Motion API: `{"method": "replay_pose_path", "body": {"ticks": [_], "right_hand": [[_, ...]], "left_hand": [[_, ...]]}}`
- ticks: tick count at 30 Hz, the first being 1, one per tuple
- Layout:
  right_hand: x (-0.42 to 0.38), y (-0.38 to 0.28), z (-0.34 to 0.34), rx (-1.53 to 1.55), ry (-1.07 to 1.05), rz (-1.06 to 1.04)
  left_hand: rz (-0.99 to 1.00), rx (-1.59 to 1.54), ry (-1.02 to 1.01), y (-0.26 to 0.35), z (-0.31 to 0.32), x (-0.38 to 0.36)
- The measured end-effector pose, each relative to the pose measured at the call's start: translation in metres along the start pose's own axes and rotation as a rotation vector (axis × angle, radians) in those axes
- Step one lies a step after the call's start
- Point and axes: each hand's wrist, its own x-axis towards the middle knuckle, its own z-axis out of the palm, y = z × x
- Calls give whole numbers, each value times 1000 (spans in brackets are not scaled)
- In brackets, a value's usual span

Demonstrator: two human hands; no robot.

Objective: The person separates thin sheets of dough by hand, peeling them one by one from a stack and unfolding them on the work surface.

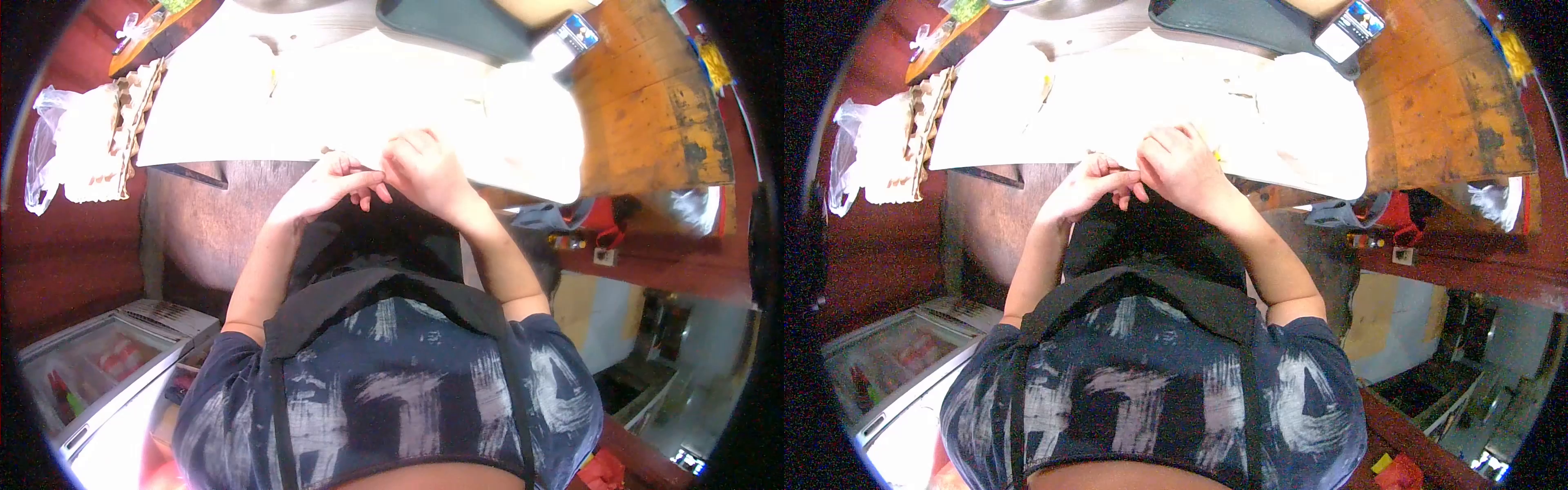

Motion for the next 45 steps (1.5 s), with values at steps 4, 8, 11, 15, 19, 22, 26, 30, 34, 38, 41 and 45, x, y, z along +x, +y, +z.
{"method": "replay_pose_path", "body": {"ticks": [4,8,11,15,19,22,26,30,34,38,41,45], "right_hand": [[-1,1,2,119,-9,124],[-3,5,3,191,-59,194],[-5,7,7,258,-79,199],[-6,4,10,195,-61,213],[-7,5,11,155,-59,233],[-6,3,-1,235,-115,227],[-11,2,0,138,-85,142],[-12,0,6,-7,-72,111],[-9,-3,12,51,-61,169],[-2,-6,17,-27,37,193],[0,-4,25,-98,97,241],[0,-6,27,-135,91,266]], "left_hand": [[9,-24,-6,-2,-1,-1],[-77,-86,70,0,6,-3],[-99,-68,144,-11,6,-1],[-79,-58,138,-15,6,0],[-68,-35,159,-15,8,1],[-57,-30,188,-9,11,0],[-51,-39,168,-12,9,2],[17,46,198,-13,14,4],[127,-7,451,-19,24,11],[111,153,576,-25,22,19],[193,505,684,-33,21,23],[280,642,716,-33,19,22]]}}
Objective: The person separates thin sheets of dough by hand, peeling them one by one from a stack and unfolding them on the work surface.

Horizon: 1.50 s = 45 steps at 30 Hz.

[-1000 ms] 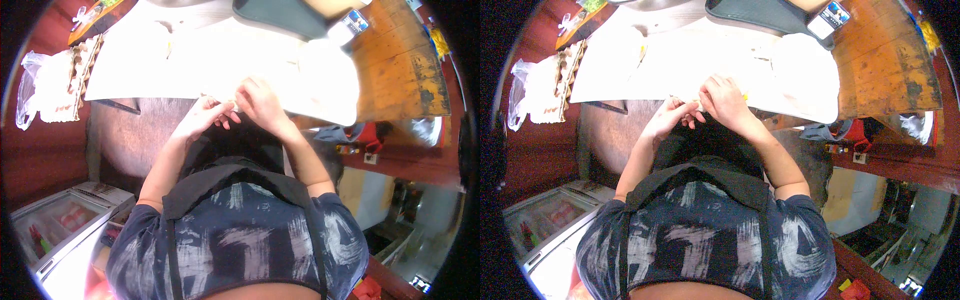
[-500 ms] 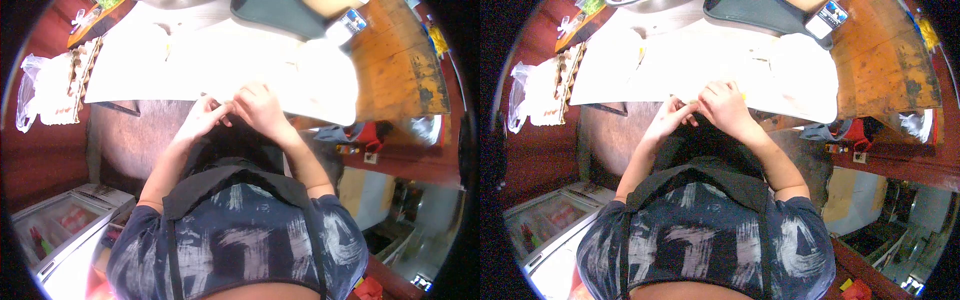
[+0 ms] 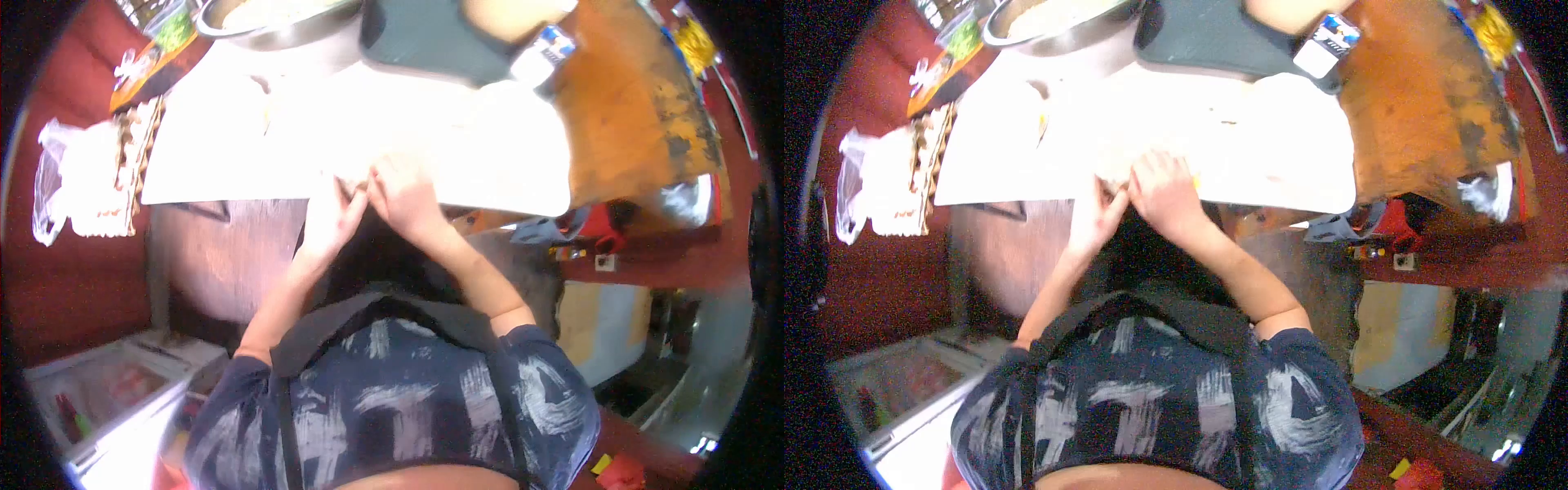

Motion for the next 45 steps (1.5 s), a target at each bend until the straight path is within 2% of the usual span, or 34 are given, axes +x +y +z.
{"method": "replay_pose_path", "body": {"ticks": [1,2,3,5,7,9,10,14,16,22,27,29,37,45], "right_hand": [[0,2,0,-3,6,-32],[-1,5,2,-2,-8,-72],[0,6,-2,8,-69,-61],[3,3,-7,55,-74,-46],[2,8,-3,89,-65,-45],[4,9,-1,139,-66,-46],[6,8,0,176,-40,-45],[11,7,-1,159,0,-52],[13,7,-2,156,19,-29],[18,6,-1,69,122,11],[20,4,-1,13,167,21],[23,2,-3,44,136,24],[32,5,5,55,83,-75],[35,5,5,10,171,-26]], "left_hand": [[37,-10,-7,-3,0,2],[-14,-39,-29,-6,0,2],[-68,-68,-54,-5,0,3],[-52,-127,-63,7,-5,5],[-51,-178,-69,16,-7,7],[-161,-267,-62,19,-7,8],[-88,-259,-26,11,-3,9],[-149,-258,-27,31,-11,12],[65,35,60,26,-10,14],[74,256,67,35,-14,19],[66,276,80,37,-18,22],[158,216,116,36,-18,23],[100,122,74,44,-27,25],[91,143,93,44,-31,28]]}}
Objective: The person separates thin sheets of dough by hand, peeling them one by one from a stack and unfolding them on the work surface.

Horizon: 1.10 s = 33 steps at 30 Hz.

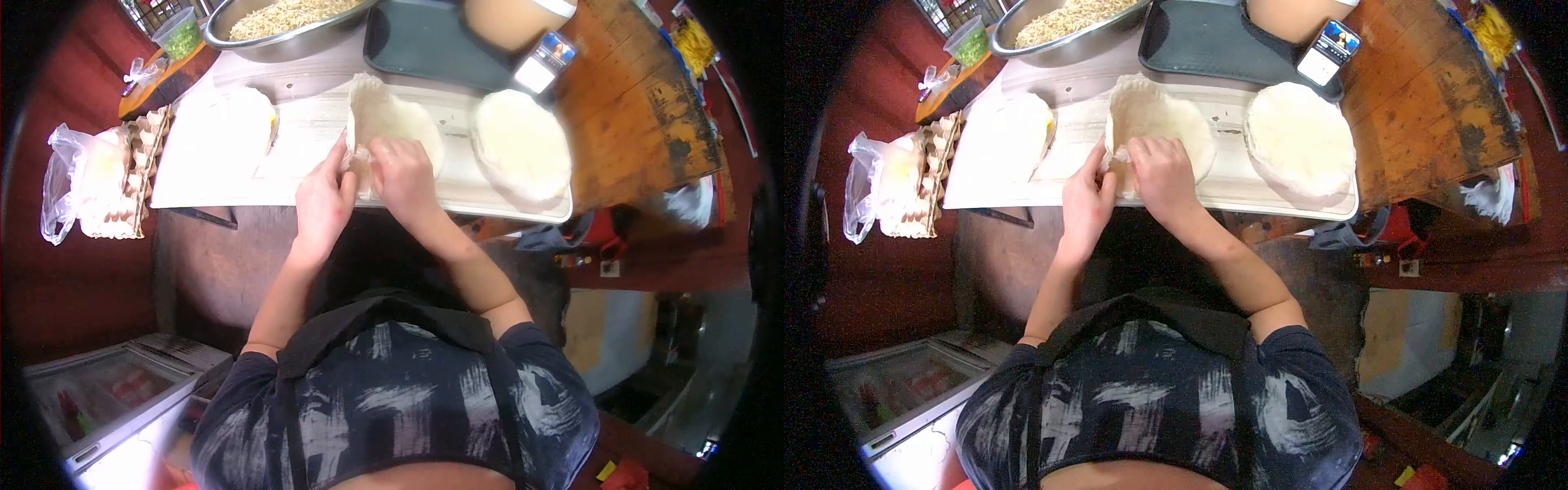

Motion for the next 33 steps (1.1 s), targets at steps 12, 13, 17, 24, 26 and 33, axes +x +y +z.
{"method": "replay_pose_path", "body": {"ticks": [12,13,17,24,26,33], "right_hand": [[4,-2,-7,-48,2,-11],[2,0,-4,-67,-38,-39],[-1,1,-1,-74,-95,-78],[1,1,-3,-65,3,-120],[1,4,-3,-48,-29,-111],[-1,8,3,-106,-27,-78]], "left_hand": [[14,31,-56,-1,6,-5],[18,48,-40,-2,7,-6],[11,39,14,2,8,-3],[1,-74,10,-5,11,-4],[17,-92,9,-6,11,-3],[-46,-88,-7,-10,10,-4]]}}
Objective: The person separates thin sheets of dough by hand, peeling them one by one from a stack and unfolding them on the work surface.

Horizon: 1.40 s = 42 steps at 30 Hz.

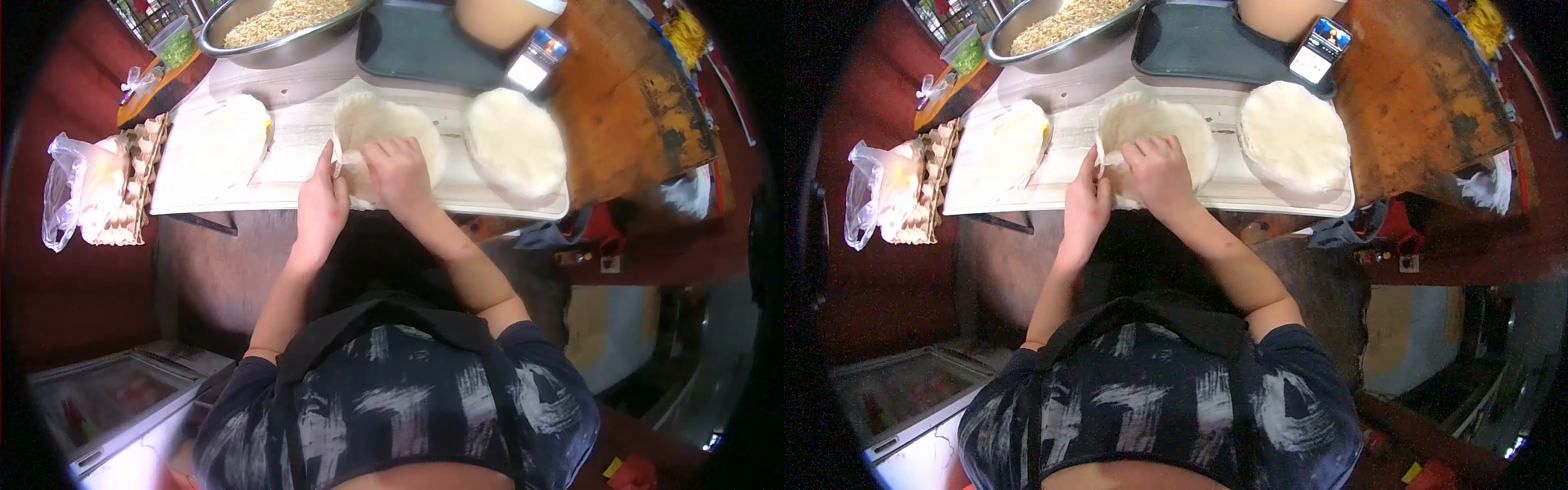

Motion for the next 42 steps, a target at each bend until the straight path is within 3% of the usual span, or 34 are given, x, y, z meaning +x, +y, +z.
{"method": "replay_pose_path", "body": {"ticks": [6,10,12,15,18,22,28,31,34,40,42], "right_hand": [[1,-1,-5,39,-22,31],[10,-10,-14,69,-68,-24],[6,-9,-4,76,-67,-46],[4,-8,2,92,-37,-76],[4,-6,0,78,3,-66],[4,-3,-2,54,18,8],[2,-2,-4,55,-22,53],[8,-4,-6,87,-53,-5],[1,-4,3,112,-125,-65],[2,-5,-9,131,-47,-8],[1,2,-7,125,-28,11]], "left_hand": [[57,-18,4,-11,1,0],[-11,-74,-34,3,-3,-1],[-97,-162,-33,10,-5,0],[-54,-330,49,-9,4,8],[-124,-150,-45,-5,-4,8],[-53,-161,28,-26,7,8],[-120,-146,-27,-21,4,5],[-164,-208,-70,-22,7,4],[-46,-390,61,-25,13,7],[-6,-311,-11,-34,8,11],[-81,-179,-34,-33,7,11]]}}
